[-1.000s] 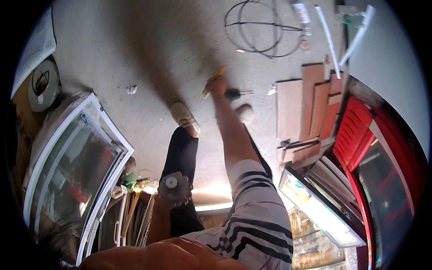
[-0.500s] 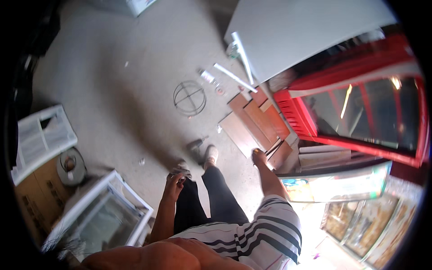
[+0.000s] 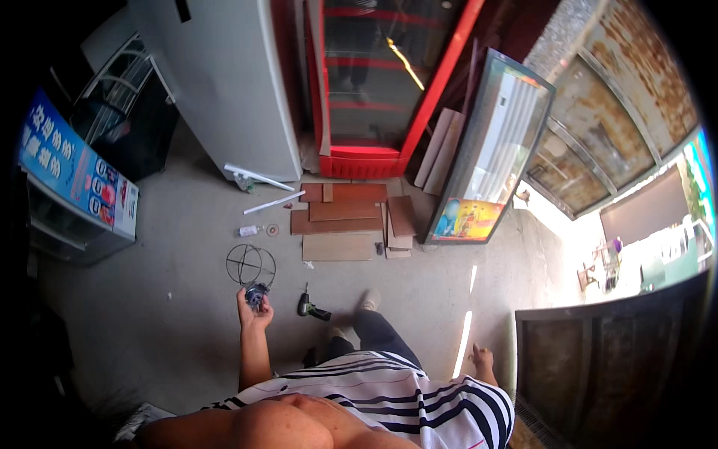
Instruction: The person manipulates a fan motor housing by removing small fasteners and then cleans the motor components with a brush and a bucket of water.
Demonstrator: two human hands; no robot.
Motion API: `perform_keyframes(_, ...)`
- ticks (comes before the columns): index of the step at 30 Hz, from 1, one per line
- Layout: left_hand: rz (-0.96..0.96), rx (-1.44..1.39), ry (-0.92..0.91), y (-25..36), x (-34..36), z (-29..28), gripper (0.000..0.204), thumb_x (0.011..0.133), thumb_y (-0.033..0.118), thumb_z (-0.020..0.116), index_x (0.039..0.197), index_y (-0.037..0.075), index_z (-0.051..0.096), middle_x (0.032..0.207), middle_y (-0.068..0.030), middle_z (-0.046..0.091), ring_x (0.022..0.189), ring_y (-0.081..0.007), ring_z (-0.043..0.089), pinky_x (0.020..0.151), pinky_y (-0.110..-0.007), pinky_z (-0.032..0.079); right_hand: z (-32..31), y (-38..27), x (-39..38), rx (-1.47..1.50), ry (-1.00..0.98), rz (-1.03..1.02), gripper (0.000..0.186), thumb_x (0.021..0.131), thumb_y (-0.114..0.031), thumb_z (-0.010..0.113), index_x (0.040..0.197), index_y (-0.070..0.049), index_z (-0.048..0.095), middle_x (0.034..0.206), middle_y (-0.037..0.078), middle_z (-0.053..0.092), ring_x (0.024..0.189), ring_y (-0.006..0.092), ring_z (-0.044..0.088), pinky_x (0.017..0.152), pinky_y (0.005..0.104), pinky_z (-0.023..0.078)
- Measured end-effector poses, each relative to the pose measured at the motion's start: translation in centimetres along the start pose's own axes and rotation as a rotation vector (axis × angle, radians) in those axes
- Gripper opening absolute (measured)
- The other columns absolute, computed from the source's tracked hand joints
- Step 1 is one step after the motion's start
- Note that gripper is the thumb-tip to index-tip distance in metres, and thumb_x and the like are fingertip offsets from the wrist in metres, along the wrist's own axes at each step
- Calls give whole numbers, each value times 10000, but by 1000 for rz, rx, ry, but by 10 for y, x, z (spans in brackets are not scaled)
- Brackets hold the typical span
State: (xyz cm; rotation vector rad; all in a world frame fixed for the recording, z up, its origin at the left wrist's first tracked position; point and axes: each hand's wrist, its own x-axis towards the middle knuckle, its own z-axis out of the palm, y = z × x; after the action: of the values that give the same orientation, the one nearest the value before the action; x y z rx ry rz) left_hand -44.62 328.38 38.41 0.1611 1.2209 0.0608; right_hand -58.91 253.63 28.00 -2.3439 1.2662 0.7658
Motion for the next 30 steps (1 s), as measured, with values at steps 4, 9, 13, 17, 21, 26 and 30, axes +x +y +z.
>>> perform_keyframes(4, -151, 171, -186, -94, -22, 95, 531, 641, 534, 795, 885, 105, 600, 775, -36, 609, 683, -179, 603, 501, -255, 382, 48, 154, -42, 136, -66, 139, 401, 862, -435, 580, 1071, -110, 689, 884, 182, 694, 771, 365, 675, 738, 474, 510)
perform_keyframes(9, -310, 369, -381, -240, -87, 188, 719, 672, 418, 843, 1170, 73, 455, 1102, -39, 532, 936, -204, 614, 620, -276, 428, 62, 192, -81, 374, -135, 307, 383, 874, -398, 553, 1063, -93, 685, 916, 191, 689, 787, 362, 672, 741, 470, 508)
perform_keyframes(13, -420, 555, -457, -359, -117, 233, 693, 696, 403, 830, 1175, 88, 441, 1144, -35, 497, 965, -216, 605, 624, -274, 418, 58, 222, -58, 478, -158, 380, 370, 883, -369, 532, 1057, -79, 682, 941, 198, 686, 801, 360, 670, 744, 467, 506)
perform_keyframes(17, -546, 615, -422, -483, -119, 265, 662, 699, 398, 821, 1161, 93, 459, 1131, -47, 512, 950, -238, 609, 614, -277, 423, 29, 276, -2, 476, -119, 425, 359, 892, -340, 511, 1051, -65, 678, 966, 204, 682, 814, 358, 668, 746, 464, 504)
perform_keyframes(21, -534, 725, -493, -575, -139, 309, 635, 691, 377, 826, 1160, 108, 493, 1098, -59, 536, 916, -234, 608, 607, -274, 425, -47, 185, 92, 396, 261, 179, 405, 905, -428, 486, 910, -69, 674, 908, 176, 682, 900, 322, 649, 803, 415, 486)
perform_keyframes(26, -531, 782, -489, -676, -139, 387, 587, 690, 355, 812, 1142, 118, 520, 1087, -74, 545, 927, -272, 614, 604, -278, 422, -197, 53, 180, 885, 290, -205, 396, 960, -403, 525, 1200, -107, 629, 1046, 109, 693, 949, 225, 660, 841, 332, 497)
perform_keyframes(30, -431, 722, -496, -744, -115, 455, 657, 679, 348, 820, 1178, 97, 474, 1128, -76, 501, 951, -286, 608, 614, -290, 423, -311, -7, 202, 818, 416, -397, 403, 944, -393, 549, 1232, -118, 611, 1165, 141, 655, 1084, 298, 617, 912, 377, 474)
